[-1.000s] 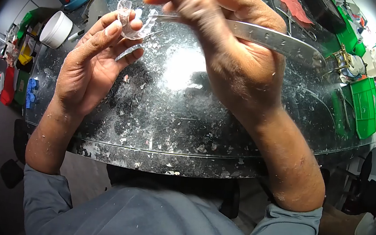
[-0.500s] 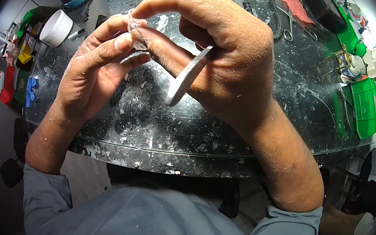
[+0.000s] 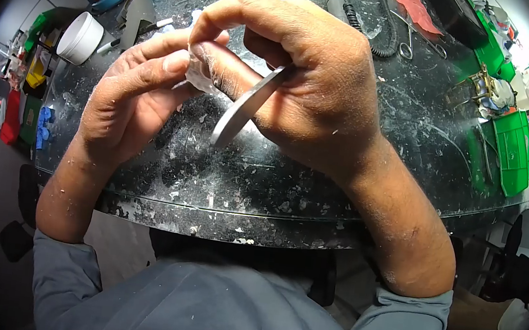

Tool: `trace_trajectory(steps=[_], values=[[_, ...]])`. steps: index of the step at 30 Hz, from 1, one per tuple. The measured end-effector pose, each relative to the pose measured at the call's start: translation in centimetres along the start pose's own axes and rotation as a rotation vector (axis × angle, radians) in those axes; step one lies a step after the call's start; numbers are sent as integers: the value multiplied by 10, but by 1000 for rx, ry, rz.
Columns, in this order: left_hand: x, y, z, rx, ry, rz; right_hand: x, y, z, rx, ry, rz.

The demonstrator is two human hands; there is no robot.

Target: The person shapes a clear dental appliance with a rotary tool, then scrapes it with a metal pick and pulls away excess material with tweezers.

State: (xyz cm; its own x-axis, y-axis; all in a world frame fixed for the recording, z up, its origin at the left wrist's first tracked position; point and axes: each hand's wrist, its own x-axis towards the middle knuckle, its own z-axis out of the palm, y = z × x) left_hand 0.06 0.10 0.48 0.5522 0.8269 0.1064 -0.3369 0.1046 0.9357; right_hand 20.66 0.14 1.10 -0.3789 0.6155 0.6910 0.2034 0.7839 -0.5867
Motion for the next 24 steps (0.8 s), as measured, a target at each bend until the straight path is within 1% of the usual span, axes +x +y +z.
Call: trace_trajectory(steps=[1, 3, 7, 10, 11, 13, 14, 16, 17, 19, 20, 21, 23, 24], values=[[0, 0, -2, 0, 1, 0, 0, -1, -1, -26, -10, 29], [-1, -1, -7, -26, -6, -64, 1, -3, -1, -20, 7, 7], [0, 3, -9, -100, 34, -56, 1, 0, 2, 33, 32, -6], [-1, 3, -14, -129, 76, 43, 0, 7, 1, 18, 27, -52], [-1, 3, -18, -129, 77, 44, 1, 5, 1, 19, 26, -53], [2, 5, -26, -223, 103, 92, 1, 0, 1, 35, 44, 8], [2, 6, -30, -254, 67, 109, 2, 0, -1, 35, 43, 8], [3, 7, -36, -279, 55, 117, 2, 0, -6, -70, 27, 20], [3, 7, -37, -304, 43, 123, 3, -2, -5, -69, 26, 19], [3, 7, -33, -299, 64, 127, 3, -5, -1, 46, 158, 206], [3, 7, -32, -312, 55, 133, 5, 0, 3, 33, 223, 147], [3, 7, -31, -326, 45, 138, 6, -2, 5, 32, 223, 147], [3, 7, -29, -329, 54, 137, 7, -7, 6, 252, 384, 356], [2, 7, -29, -330, 65, 138, 9, -11, -1, 170, 348, 389]])
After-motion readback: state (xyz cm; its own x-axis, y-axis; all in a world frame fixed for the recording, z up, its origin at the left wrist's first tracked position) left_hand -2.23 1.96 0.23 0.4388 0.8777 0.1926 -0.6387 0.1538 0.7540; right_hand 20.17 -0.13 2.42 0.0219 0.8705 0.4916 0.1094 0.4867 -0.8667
